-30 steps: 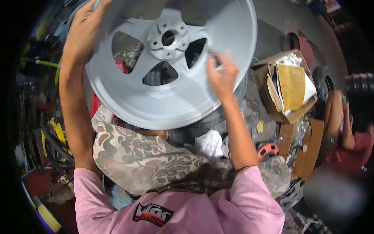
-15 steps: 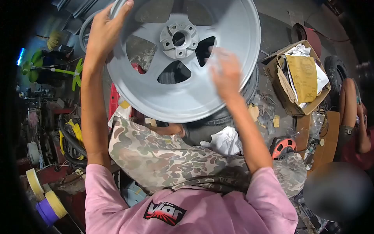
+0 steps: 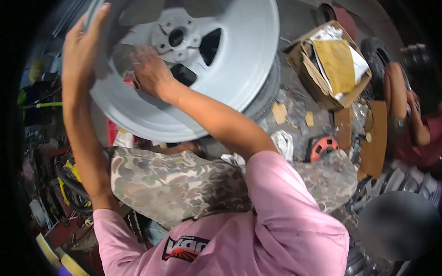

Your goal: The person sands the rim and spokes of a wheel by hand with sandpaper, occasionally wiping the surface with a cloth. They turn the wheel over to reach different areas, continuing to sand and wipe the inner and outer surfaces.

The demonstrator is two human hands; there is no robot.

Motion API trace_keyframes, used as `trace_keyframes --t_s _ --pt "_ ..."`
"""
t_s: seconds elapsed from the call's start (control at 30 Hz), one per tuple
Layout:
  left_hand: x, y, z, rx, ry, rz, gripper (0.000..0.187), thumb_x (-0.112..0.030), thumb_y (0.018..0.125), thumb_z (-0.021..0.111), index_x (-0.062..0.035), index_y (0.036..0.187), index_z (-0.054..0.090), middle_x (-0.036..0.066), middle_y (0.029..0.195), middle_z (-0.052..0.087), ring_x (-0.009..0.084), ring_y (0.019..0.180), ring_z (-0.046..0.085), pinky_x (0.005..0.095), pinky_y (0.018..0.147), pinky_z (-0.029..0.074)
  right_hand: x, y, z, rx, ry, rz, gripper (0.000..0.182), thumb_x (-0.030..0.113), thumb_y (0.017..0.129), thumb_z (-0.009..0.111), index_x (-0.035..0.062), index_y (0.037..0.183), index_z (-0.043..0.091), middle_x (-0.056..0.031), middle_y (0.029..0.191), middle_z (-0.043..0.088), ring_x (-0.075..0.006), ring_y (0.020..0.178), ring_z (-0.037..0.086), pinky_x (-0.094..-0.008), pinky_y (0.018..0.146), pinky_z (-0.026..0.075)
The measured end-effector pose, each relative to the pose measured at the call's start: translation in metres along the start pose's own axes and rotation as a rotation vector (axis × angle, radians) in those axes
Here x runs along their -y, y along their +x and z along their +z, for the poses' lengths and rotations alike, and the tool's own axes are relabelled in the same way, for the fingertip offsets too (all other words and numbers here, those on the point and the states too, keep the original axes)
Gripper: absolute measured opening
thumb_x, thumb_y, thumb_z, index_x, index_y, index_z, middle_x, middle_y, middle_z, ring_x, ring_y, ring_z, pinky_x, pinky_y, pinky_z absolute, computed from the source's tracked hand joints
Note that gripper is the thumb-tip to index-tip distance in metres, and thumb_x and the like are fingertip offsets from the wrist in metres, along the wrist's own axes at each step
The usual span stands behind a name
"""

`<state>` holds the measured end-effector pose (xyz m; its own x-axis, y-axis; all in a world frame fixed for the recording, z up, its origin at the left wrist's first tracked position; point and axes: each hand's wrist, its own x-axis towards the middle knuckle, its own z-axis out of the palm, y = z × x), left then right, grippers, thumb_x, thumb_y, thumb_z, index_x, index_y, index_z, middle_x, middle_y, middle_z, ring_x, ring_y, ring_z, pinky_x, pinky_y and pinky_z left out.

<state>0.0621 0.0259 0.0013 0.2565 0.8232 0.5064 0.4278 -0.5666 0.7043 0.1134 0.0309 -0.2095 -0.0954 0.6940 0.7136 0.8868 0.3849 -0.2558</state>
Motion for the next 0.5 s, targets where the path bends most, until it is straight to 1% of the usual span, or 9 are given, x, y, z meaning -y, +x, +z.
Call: trace_keyframes --t_s 0.07,0.1,0.13,0.2,0.23,0.3,0.37,0.4,0.5 --pt "0.018 0.020 -0.023 0.111 0.270 0.016 0.031 -0.023 0.104 0.059 0.0028 0.117 0.069 -0.001 0.093 0.068 0.0086 0.078 0.058 0.0279 0.070 0.050 -0.016 -0.001 -0.041 0.516 0.739 0.303 0.042 0.028 0.100 0.058 -0.0071 0.123 0.067 -0.0319 0.117 0.068 -0.0415 0.108 0.069 -0.0458 0.093 0.055" --pt "0.027 0.023 -0.022 0.080 0.260 -0.021 0.031 -0.023 0.104 0.060 0.0026 0.118 0.069 0.000 0.093 0.068 0.0083 0.078 0.058 0.0273 0.070 0.050 -0.034 -0.020 -0.031 0.206 0.466 0.153 0.029 0.025 0.099 0.062 -0.0001 0.108 0.075 -0.0224 0.095 0.075 -0.0375 0.081 0.073 -0.0437 0.073 0.058" --pt "0.035 0.027 -0.022 0.065 0.222 0.007 0.030 -0.025 0.103 0.062 0.0012 0.115 0.071 -0.001 0.089 0.067 0.0082 0.076 0.056 0.0295 0.069 0.049 -0.059 -0.032 -0.051 -0.066 0.537 0.116 0.024 0.025 0.098 0.066 0.0059 0.108 0.076 -0.0159 0.095 0.076 -0.0307 0.079 0.073 -0.0426 0.072 0.057" --pt "0.035 0.035 -0.029 0.078 0.359 0.038 0.033 -0.010 0.093 0.065 0.0056 0.122 0.070 0.028 0.105 0.074 0.0388 0.076 0.069 0.0495 0.082 0.054 -0.112 -0.067 -0.118 -0.160 0.534 0.456 0.022 0.025 0.100 0.066 0.0082 0.112 0.075 -0.0067 0.099 0.076 -0.0184 0.080 0.072 -0.0332 0.073 0.058" --pt "0.047 0.038 -0.036 0.080 0.361 0.036 0.033 -0.010 0.093 0.065 0.0056 0.122 0.070 0.028 0.105 0.074 0.0388 0.076 0.069 0.0495 0.082 0.054 -0.136 -0.085 -0.163 -0.137 0.415 0.733 0.016 0.014 0.093 0.069 0.0039 0.105 0.075 -0.0091 0.097 0.076 -0.0180 0.090 0.072 -0.0334 0.082 0.055" --pt "0.080 0.047 -0.054 0.122 0.506 0.008 0.042 -0.035 0.099 0.068 -0.0019 0.124 0.071 0.000 0.089 0.067 0.0073 0.079 0.056 0.0262 0.073 0.049 -0.206 -0.145 -0.196 -0.400 0.298 0.854 0.028 0.026 0.103 0.060 0.0026 0.105 0.075 -0.0119 0.095 0.075 -0.0203 0.084 0.070 -0.0339 0.079 0.053" --pt "0.089 0.050 -0.052 0.072 0.498 0.097 0.041 -0.034 0.099 0.068 -0.0024 0.124 0.071 -0.001 0.085 0.065 0.0066 0.075 0.055 0.0256 0.069 0.047 -0.243 -0.227 -0.218 -0.008 -0.184 1.095 0.035 0.032 0.099 0.059 -0.0017 0.101 0.070 -0.0259 0.094 0.070 -0.0418 0.085 0.067 -0.0466 0.081 0.052" --pt "0.091 0.052 -0.050 0.013 0.497 0.176 0.040 -0.032 0.098 0.069 -0.0029 0.125 0.071 -0.002 0.081 0.064 0.0060 0.071 0.053 0.0250 0.065 0.046 -0.272 -0.298 -0.199 0.055 -0.298 0.960 0.036 0.033 0.093 0.063 -0.0016 0.097 0.069 -0.0301 0.095 0.068 -0.0491 0.089 0.065 -0.0528 0.083 0.051" --pt "0.092 0.050 -0.051 0.016 0.389 0.067 0.040 -0.033 0.096 0.071 -0.0026 0.122 0.072 -0.005 0.072 0.059 0.0050 0.064 0.050 0.0244 0.058 0.042 -0.262 -0.419 -0.167 0.484 -0.227 0.829 0.049 0.039 0.081 0.079 0.0018 0.110 0.066 -0.0276 0.116 0.066 -0.0473 0.110 0.061 -0.0534 0.093 0.049"
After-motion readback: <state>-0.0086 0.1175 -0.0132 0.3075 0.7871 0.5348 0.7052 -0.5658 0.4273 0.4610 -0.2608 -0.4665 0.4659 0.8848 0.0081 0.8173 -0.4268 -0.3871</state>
